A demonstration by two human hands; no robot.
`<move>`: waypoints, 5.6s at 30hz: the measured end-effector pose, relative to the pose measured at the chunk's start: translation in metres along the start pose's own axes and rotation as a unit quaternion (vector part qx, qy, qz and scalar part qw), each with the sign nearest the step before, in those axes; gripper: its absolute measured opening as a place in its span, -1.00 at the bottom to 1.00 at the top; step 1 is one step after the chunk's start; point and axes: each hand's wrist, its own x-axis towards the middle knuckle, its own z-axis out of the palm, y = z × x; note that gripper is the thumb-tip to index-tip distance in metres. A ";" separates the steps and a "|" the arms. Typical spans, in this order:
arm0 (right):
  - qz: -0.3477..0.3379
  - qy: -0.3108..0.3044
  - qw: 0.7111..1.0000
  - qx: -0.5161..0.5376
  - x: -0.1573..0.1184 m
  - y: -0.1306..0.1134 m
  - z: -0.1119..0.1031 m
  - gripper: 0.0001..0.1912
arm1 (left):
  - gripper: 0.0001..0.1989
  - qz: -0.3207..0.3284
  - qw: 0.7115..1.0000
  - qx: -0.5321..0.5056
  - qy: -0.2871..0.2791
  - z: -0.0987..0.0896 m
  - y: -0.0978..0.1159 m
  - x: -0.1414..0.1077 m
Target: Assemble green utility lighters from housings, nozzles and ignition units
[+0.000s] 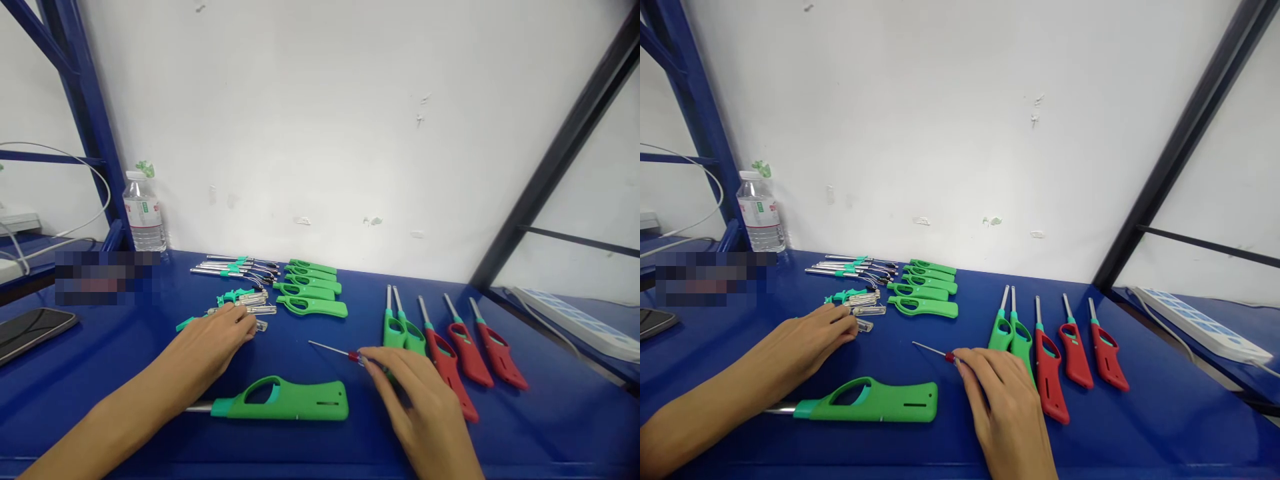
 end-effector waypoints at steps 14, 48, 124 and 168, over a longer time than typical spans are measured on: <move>0.015 -0.011 1.000 0.016 -0.003 0.001 0.001 -0.84 | -0.74 -0.024 0.999 -0.004 -0.042 -0.015 -0.009 -0.004; 0.199 0.037 0.966 0.161 0.004 0.000 -0.016 -0.86 | -0.62 -0.070 0.922 -0.368 0.097 -0.036 0.071 0.001; 0.292 0.069 0.920 0.253 0.005 -0.004 -0.025 -0.84 | -0.87 -0.081 0.876 -0.456 0.136 -0.050 0.104 -0.004; 0.009 0.080 0.968 0.237 0.061 -0.047 -0.014 -0.51 | -0.66 -0.029 0.913 -0.406 0.029 -0.012 0.144 0.010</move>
